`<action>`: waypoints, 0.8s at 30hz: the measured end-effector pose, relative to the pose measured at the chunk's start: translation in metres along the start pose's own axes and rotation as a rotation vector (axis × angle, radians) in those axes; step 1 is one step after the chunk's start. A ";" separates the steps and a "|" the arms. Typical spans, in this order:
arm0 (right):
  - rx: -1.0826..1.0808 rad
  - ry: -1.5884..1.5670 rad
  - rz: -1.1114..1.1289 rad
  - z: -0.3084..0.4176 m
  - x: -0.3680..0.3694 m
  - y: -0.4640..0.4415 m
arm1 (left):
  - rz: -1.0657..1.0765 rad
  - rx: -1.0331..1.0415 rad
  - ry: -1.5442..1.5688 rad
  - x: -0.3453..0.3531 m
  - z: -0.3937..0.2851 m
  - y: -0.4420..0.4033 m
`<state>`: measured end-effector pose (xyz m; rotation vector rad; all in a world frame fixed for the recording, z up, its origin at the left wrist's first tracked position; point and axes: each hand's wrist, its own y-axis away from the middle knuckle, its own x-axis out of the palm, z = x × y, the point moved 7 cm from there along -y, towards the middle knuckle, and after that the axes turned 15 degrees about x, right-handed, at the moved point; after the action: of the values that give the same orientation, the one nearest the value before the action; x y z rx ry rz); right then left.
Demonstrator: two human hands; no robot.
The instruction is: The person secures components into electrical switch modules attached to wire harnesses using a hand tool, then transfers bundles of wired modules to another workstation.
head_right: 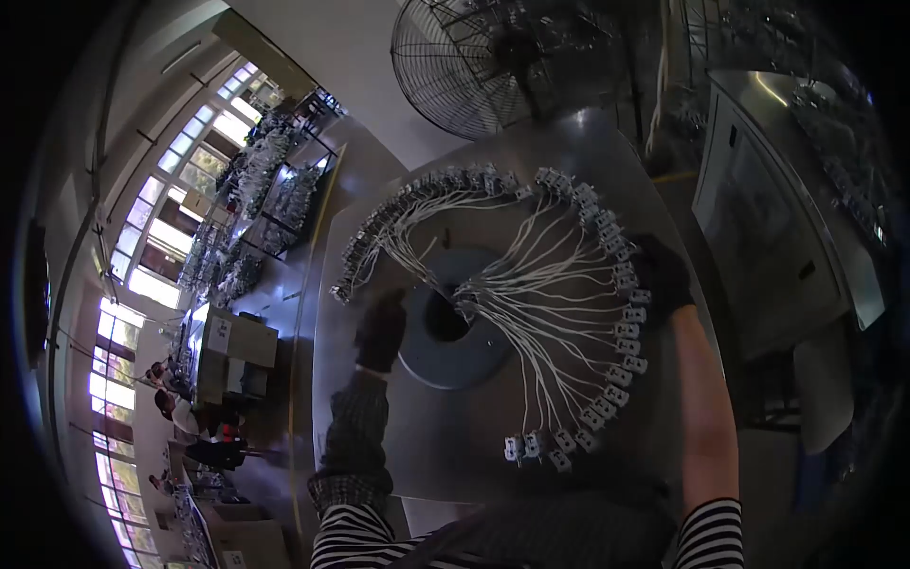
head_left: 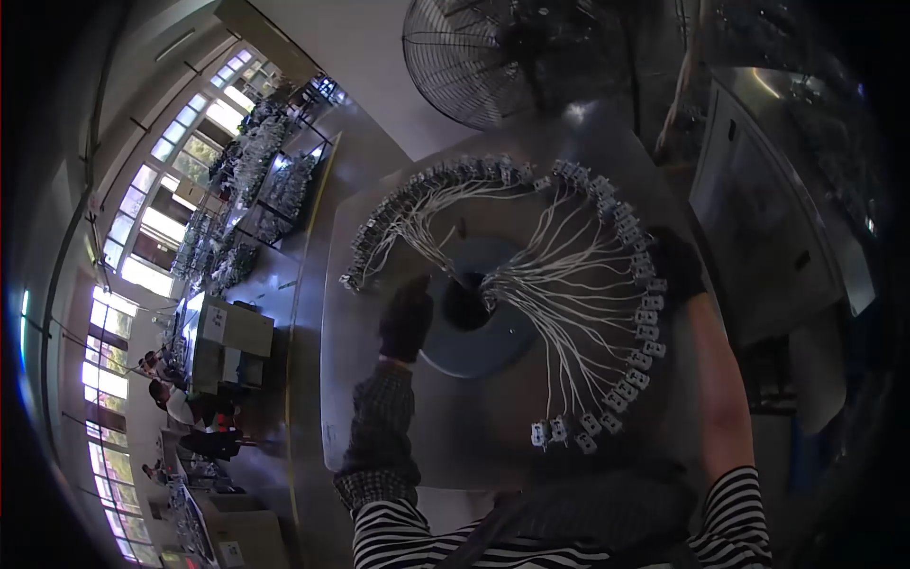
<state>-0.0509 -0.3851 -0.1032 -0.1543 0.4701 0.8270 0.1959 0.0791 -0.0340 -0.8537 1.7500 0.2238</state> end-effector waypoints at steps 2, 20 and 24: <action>0.171 0.030 0.036 -0.011 0.002 -0.001 | -0.222 0.317 -0.001 -0.032 0.000 -0.060; 0.012 0.315 -0.237 -0.021 0.008 0.001 | 0.317 0.604 -0.766 0.072 0.059 -0.123; -0.029 0.272 -0.232 -0.029 0.012 -0.004 | 0.248 0.396 -0.814 0.057 0.052 -0.098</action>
<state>-0.0507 -0.3888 -0.1344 -0.3444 0.6825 0.5865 0.2921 0.0124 -0.0778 -0.1906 1.0641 0.3194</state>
